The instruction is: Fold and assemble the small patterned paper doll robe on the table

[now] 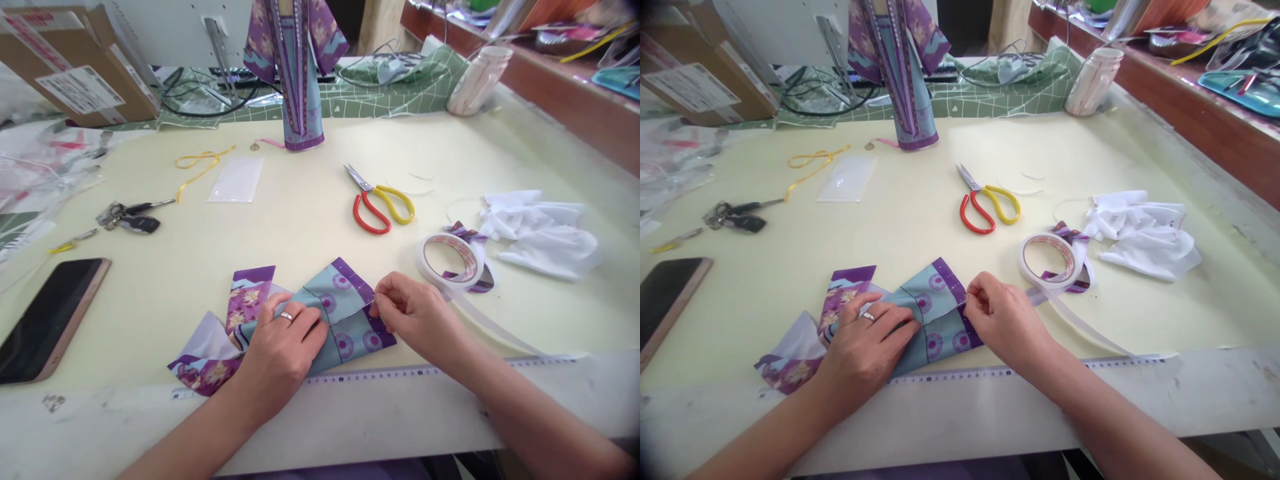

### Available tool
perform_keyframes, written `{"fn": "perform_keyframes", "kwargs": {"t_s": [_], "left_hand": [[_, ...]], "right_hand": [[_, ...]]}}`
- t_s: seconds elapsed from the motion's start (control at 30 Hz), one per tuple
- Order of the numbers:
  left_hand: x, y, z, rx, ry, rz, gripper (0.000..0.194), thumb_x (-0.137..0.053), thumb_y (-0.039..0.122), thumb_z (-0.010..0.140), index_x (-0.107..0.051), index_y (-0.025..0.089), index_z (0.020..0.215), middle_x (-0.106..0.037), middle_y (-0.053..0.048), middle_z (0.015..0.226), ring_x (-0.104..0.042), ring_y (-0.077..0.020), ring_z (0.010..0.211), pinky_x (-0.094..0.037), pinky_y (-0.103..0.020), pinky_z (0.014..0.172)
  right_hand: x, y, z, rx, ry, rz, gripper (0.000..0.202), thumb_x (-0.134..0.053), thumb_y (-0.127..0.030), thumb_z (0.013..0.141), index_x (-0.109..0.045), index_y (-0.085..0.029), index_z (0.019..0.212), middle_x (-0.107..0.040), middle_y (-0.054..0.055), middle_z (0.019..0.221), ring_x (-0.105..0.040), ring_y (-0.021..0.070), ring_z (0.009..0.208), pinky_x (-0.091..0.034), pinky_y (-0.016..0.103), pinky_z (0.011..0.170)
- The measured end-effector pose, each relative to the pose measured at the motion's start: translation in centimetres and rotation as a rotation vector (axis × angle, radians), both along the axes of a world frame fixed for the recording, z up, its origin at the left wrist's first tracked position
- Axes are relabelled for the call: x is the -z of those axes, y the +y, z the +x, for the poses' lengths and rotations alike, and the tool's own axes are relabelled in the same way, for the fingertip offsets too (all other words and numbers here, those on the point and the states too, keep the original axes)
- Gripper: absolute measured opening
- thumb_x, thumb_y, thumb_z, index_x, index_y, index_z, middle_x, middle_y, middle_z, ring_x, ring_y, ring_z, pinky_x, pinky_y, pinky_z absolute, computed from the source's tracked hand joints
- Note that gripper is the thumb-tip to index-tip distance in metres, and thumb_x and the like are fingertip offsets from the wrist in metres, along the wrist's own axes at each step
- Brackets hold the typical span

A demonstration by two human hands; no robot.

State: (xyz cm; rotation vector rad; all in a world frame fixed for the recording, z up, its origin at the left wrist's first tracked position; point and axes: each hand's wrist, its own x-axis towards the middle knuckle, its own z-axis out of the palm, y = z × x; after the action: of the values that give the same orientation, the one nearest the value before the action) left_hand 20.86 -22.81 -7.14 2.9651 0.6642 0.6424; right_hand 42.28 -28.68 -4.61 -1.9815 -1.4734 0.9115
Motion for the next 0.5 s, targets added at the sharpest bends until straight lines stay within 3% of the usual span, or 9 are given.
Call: {"fn": "perform_keyframes", "kwargs": {"t_s": [0.5], "left_hand": [[-0.08,0.0,-0.08,0.003,0.012,0.015,0.021,-0.045,0.005,0.084,-0.063,0.016,0.085,-0.064,-0.003,0.085,-0.056,-0.016,0.082,-0.032,-0.045,0.096]], "right_hand": [[0.14,-0.03,0.12,-0.006,-0.004,0.002,0.01,-0.041,-0.026,0.083,-0.044,-0.022,0.075,-0.06,-0.001,0.064,-0.051,0.0105,0.051,-0.038,0.024,0.048]]}}
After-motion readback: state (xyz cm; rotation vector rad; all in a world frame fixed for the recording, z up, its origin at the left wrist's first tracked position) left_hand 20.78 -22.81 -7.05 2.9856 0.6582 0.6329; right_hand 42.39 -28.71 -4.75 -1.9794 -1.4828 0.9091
